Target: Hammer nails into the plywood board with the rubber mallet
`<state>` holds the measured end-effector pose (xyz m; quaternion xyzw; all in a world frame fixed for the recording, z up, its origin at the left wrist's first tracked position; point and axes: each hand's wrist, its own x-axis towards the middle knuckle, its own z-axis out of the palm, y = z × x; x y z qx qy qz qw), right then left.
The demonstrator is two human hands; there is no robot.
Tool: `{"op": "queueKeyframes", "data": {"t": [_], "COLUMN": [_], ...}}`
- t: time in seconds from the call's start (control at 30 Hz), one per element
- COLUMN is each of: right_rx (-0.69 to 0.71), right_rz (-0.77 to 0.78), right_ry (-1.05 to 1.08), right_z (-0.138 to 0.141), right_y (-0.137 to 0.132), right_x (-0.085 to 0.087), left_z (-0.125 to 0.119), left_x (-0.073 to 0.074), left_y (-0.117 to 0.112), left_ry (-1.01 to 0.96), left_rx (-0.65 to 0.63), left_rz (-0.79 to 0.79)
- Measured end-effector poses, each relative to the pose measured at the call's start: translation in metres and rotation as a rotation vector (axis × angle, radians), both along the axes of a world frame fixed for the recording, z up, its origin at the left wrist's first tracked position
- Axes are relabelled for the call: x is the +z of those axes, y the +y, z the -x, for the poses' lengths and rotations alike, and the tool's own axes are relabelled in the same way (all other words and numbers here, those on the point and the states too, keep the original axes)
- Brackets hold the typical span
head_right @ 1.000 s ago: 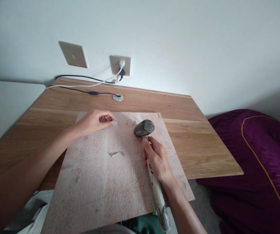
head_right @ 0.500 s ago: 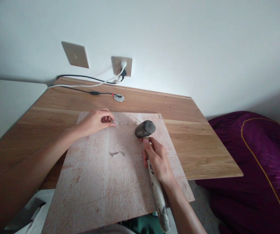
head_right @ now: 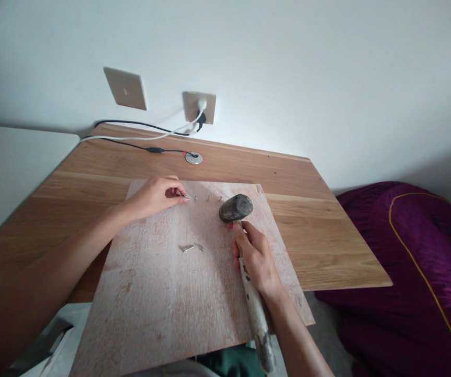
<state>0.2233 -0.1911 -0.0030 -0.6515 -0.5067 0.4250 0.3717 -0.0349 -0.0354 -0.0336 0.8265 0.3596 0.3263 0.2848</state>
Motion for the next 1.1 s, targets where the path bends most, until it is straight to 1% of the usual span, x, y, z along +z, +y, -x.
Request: {"op": "queueKeyframes", "data": {"t": [0.1, 0.17, 0.27, 0.37, 0.43, 0.53, 0.63, 0.7, 0.77, 0.83, 0.97, 1.1], "right_rx": [-0.026, -0.015, 0.068, 0.145, 0.177, 0.23, 0.275, 0.265, 0.234, 0.223, 0.274, 0.25], "right_rz": [-0.023, -0.046, -0.066, -0.093, -0.137, -0.182, -0.115, -0.083, -0.101, -0.125, -0.094, -0.126], "right_ry": [0.035, 0.04, 0.027, 0.029, 0.031, -0.016, -0.098, -0.126, -0.125, -0.133, -0.165, -0.208], "right_z": [0.0, 0.002, 0.011, 0.027, 0.038, 0.053, 0.061, 0.063, 0.063, 0.062, 0.06, 0.06], "right_y": [-0.002, -0.001, 0.006, 0.019, 0.029, 0.041, 0.049, 0.051, 0.05, 0.049, 0.049, 0.049], "right_x": [0.002, 0.009, 0.025, 0.041, 0.045, 0.04, 0.028, 0.021, 0.016, 0.015, 0.019, 0.024], "left_z": [0.001, 0.002, 0.003, 0.002, 0.002, 0.002, 0.003, 0.004, 0.005, 0.004, 0.004, 0.004], "left_x": [0.0, -0.001, -0.001, 0.0, 0.002, 0.003, 0.002, 0.001, 0.0, 0.0, 0.0, 0.0], "left_y": [0.002, 0.004, 0.005, 0.004, 0.002, 0.002, 0.003, 0.004, 0.005, 0.005, 0.005, 0.005], "left_ry": [0.0, 0.014, 0.047, 0.056, 0.045, 0.023, 0.011, 0.023, 0.04, 0.042, 0.032, 0.02], "left_rx": [-0.014, -0.036, -0.057, -0.009, 0.024, 0.009, -0.059, -0.074, -0.059, -0.053, -0.059, -0.068], "left_rz": [0.01, 0.001, 0.011, 0.041, 0.035, 0.04, 0.058, 0.069, 0.087, 0.099, 0.097, 0.085]}}
